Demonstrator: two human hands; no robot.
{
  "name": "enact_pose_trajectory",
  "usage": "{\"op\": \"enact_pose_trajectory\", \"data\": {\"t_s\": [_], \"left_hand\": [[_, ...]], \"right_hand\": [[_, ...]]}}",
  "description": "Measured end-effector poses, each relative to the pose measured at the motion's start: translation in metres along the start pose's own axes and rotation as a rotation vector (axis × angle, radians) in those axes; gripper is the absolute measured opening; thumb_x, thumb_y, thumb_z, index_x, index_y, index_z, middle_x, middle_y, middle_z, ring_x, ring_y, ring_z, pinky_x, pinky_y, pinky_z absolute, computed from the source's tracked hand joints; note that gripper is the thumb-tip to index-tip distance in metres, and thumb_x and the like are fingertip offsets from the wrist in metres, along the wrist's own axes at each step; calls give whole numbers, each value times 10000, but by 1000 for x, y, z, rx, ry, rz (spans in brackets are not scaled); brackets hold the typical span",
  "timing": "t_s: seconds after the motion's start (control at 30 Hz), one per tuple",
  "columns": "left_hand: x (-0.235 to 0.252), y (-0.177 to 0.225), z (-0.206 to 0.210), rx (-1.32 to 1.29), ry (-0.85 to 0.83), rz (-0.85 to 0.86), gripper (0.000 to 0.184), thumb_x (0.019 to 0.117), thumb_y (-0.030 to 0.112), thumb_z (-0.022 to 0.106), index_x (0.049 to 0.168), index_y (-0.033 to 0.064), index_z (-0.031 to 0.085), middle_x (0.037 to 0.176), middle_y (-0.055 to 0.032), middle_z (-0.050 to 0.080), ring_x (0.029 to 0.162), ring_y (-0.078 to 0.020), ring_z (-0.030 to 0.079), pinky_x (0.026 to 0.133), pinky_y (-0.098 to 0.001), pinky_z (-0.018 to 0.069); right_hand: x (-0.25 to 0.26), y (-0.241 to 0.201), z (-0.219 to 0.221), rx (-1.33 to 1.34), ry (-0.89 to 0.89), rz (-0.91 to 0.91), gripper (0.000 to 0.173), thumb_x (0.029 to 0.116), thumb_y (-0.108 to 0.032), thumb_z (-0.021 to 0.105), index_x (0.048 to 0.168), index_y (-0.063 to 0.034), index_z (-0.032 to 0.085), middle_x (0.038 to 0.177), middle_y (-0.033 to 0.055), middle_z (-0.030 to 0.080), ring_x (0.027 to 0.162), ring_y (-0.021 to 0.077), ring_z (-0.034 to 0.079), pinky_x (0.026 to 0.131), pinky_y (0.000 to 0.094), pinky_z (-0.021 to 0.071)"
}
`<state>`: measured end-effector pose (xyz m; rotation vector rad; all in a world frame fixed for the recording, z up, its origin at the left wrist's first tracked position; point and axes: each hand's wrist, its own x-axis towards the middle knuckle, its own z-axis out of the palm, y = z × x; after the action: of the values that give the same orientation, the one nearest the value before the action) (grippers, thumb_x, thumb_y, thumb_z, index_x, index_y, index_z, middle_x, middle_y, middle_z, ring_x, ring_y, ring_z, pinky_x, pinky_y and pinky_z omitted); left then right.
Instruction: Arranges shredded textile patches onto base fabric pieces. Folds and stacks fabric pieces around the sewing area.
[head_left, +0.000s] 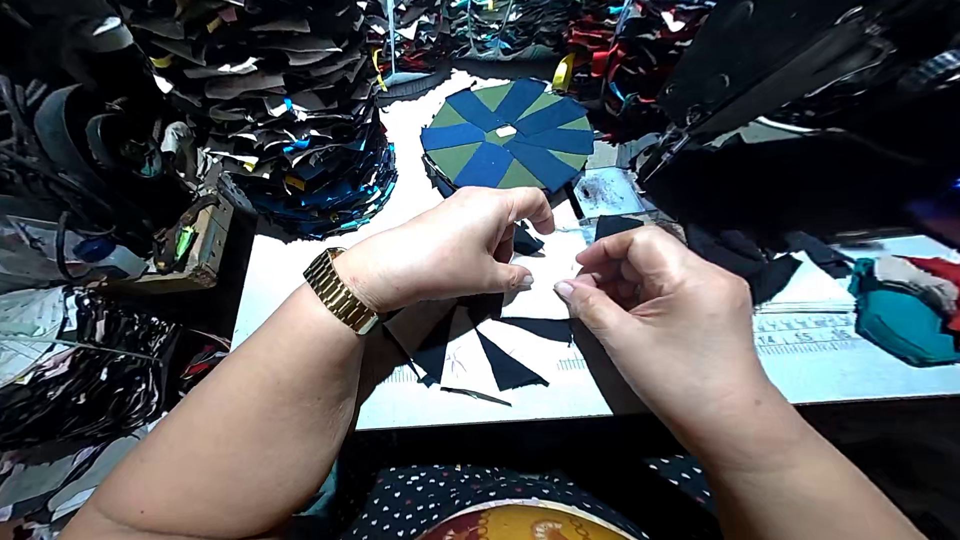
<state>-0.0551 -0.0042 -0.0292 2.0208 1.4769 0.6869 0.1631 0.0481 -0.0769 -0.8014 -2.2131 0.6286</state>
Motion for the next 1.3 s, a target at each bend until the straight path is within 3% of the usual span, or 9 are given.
{"op": "enact_pose_trajectory", "data": {"t_s": [0.13,0.33,0.53,0.67,0.77,0.87,1.0,1.1,1.3], "left_hand": [[1,3,2,145,-8,-67,402,900,153,783,1266,77,635,776,-13,643,646,-76,593,625,-246,518],[-1,5,-3,205,37,-89,405,885,193,803,1237,116,619,803,10,658,680,-92,628,640,-302,552],[-4,2,-12,226,37,-108,398,871,195,812,1212,122,622,764,9,622,654,-117,591,620,-337,523],[0,-12,-21,-4,379,88,281,945,75,667,1201,-27,612,731,-24,587,598,-49,529,573,-202,464],[3,-18,-26,-167,627,114,247,975,74,650,1194,-29,602,653,25,543,531,-18,470,505,-165,396],[1,-23,-24,-240,684,103,216,1005,91,611,1190,-18,593,665,17,542,529,-42,470,495,-191,406],[2,-18,-19,-202,647,70,219,1024,171,585,1213,66,620,744,37,574,576,-50,516,529,-214,456],[3,-19,-15,-213,641,55,232,1016,192,580,1235,123,616,796,50,591,584,-38,521,526,-186,458],[2,-14,-11,-184,656,-7,298,1006,176,590,1301,132,602,803,33,637,561,-43,553,518,-176,481]], "right_hand": [[0,1,4,-180,-8,-79,154,933,-156,682,1041,-51,651,798,58,632,658,169,619,586,367,522],[2,6,-3,-127,-13,-216,171,944,-127,659,1066,-36,738,944,81,620,776,128,605,671,255,531],[5,3,-8,-194,-178,-288,269,982,-234,581,1114,-113,782,987,66,594,858,206,585,693,356,498],[16,-12,-15,-118,-74,-375,295,990,-167,543,1168,-68,756,1086,104,623,937,203,598,774,354,503],[23,-22,-4,-112,-94,-427,350,1041,-192,495,1271,-26,700,1274,166,636,1157,287,612,957,421,514],[22,-33,22,-208,-238,-336,535,1055,-413,442,1420,-52,591,1505,204,510,1450,399,414,1159,577,368],[19,-48,39,-232,-429,-227,664,1011,-633,445,1386,-115,622,1575,235,415,1539,441,218,1233,668,155],[21,-48,41,-196,-594,-171,591,1051,-579,415,1319,-114,664,1535,187,483,1555,381,210,1260,631,78],[22,-46,42,-133,-592,-178,565,1050,-536,463,1303,-78,676,1431,209,579,1509,406,314,1261,606,116]]}}
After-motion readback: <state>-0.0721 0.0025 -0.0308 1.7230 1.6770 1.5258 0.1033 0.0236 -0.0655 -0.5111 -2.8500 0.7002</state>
